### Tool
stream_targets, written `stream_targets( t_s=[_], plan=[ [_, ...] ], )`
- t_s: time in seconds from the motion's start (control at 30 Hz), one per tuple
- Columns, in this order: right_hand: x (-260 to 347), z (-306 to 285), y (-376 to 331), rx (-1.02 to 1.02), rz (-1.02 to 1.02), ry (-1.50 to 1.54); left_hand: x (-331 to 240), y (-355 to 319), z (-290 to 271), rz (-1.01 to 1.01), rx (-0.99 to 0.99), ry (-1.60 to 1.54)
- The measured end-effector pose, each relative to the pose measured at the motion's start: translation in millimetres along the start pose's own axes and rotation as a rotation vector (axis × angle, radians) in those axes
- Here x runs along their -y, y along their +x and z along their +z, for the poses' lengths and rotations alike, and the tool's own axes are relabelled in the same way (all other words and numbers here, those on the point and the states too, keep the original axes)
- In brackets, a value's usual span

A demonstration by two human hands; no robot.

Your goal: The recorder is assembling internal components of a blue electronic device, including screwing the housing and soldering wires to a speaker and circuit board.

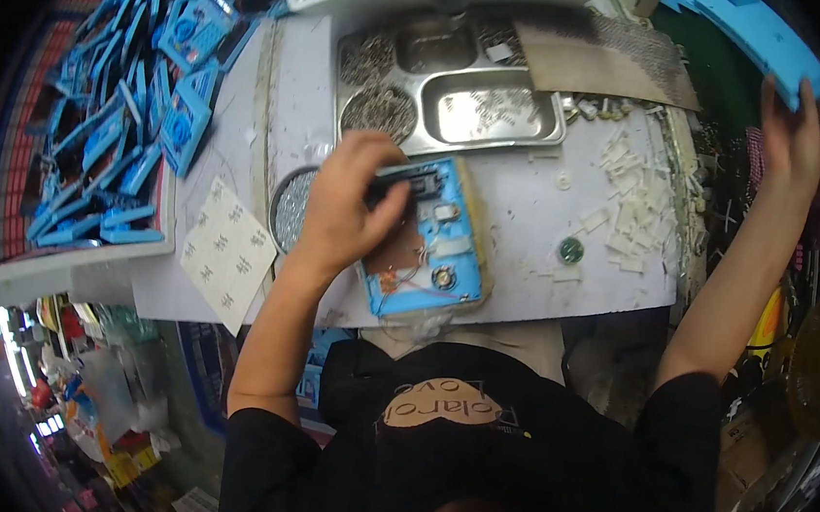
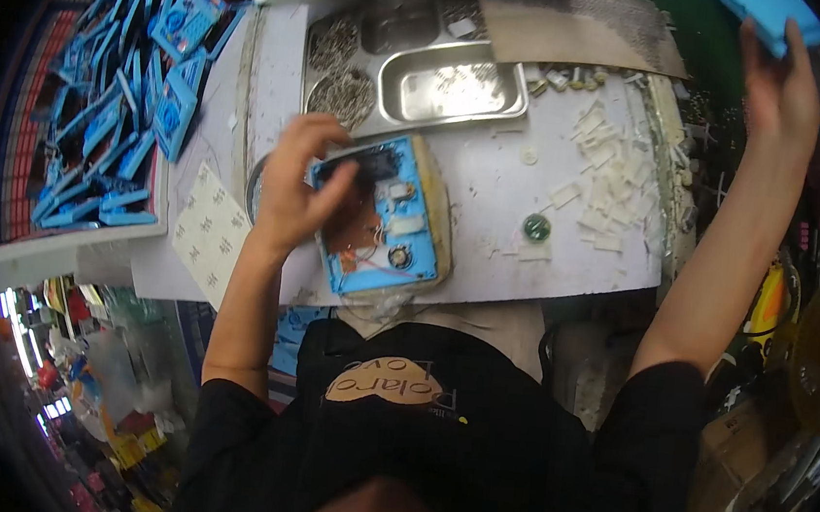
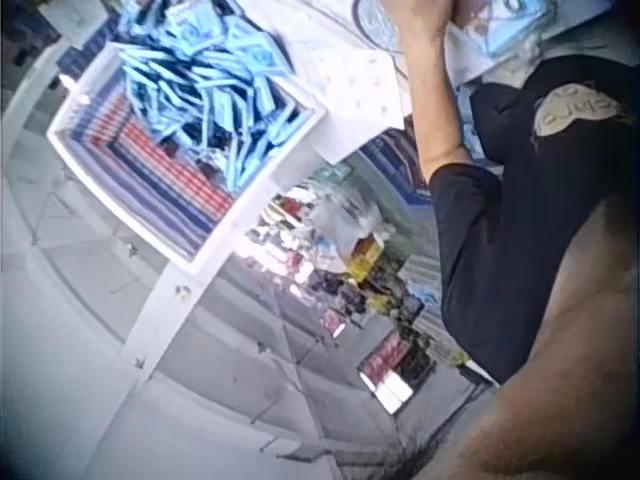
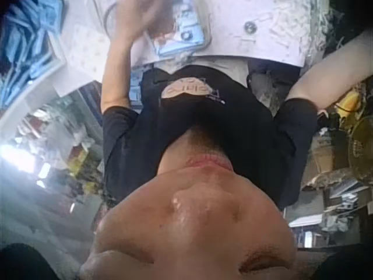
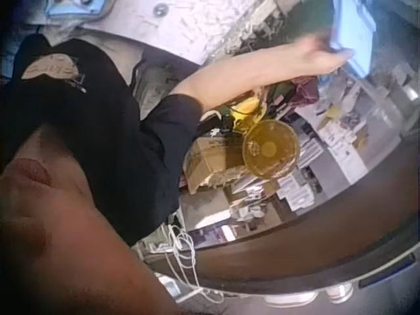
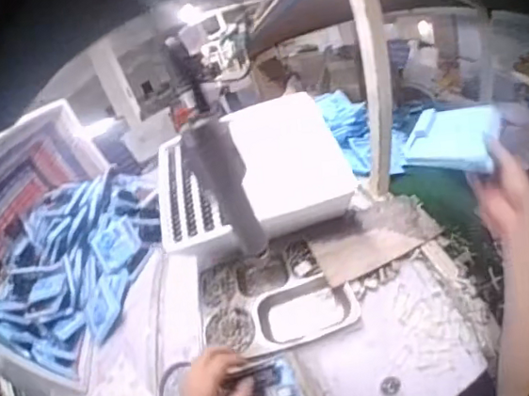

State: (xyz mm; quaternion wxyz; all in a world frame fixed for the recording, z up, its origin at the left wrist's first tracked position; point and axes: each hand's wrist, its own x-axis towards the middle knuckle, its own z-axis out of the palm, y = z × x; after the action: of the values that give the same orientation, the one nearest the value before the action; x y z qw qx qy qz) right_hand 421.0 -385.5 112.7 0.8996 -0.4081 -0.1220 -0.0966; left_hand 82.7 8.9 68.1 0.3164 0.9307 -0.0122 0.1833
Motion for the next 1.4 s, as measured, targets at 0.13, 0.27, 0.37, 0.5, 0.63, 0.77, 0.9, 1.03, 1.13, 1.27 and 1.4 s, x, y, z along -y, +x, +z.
stream_targets(
  t_s=[0.13, 0.27, 0.37, 0.5, 0.63, 0.77, 0.9, 1.03, 1.13, 1.27, 1.4],
  plan=[
    [-10, 72, -220, 0.203, 0.322, 0.049, -38, -34, -2, -0.404, -0.015, -0.705],
    [-38, 103, -313, 0.475, 0.759, -0.313, -69, -46, 18, -0.614, 0.026, -1.371],
    [-62, 112, -287, 0.38, 0.81, -0.135, -43, -52, 5, -0.598, -0.01, -1.303],
    [-68, 126, -267, 0.642, 0.633, -0.522, -26, -50, -12, -0.648, -0.043, -1.152],
    [-55, 111, -297, 0.768, 0.506, -0.859, -26, -73, -3, -0.545, -0.114, -0.551],
    [-66, 89, -326, 0.918, 0.391, -1.009, -20, -95, 9, -0.387, -0.038, -0.099],
    [-81, 90, -325, 0.974, 0.385, -1.022, -6, -104, 11, -0.418, -0.047, -0.167],
    [-82, 93, -318, 1.047, 0.395, -1.051, -4, -110, 11, -0.457, -0.03, -0.213],
    [-89, 89, -314, 1.125, 0.232, -1.059, -11, -113, 14, -0.476, -0.074, -0.182],
    [-87, 98, -305, 1.213, 0.305, -1.076, -18, -115, 14, -0.535, -0.088, -0.096],
    [-74, 112, -301, 1.424, 0.22, -1.511, -8, -127, 27, -0.537, -0.077, -0.133]
  ],
)
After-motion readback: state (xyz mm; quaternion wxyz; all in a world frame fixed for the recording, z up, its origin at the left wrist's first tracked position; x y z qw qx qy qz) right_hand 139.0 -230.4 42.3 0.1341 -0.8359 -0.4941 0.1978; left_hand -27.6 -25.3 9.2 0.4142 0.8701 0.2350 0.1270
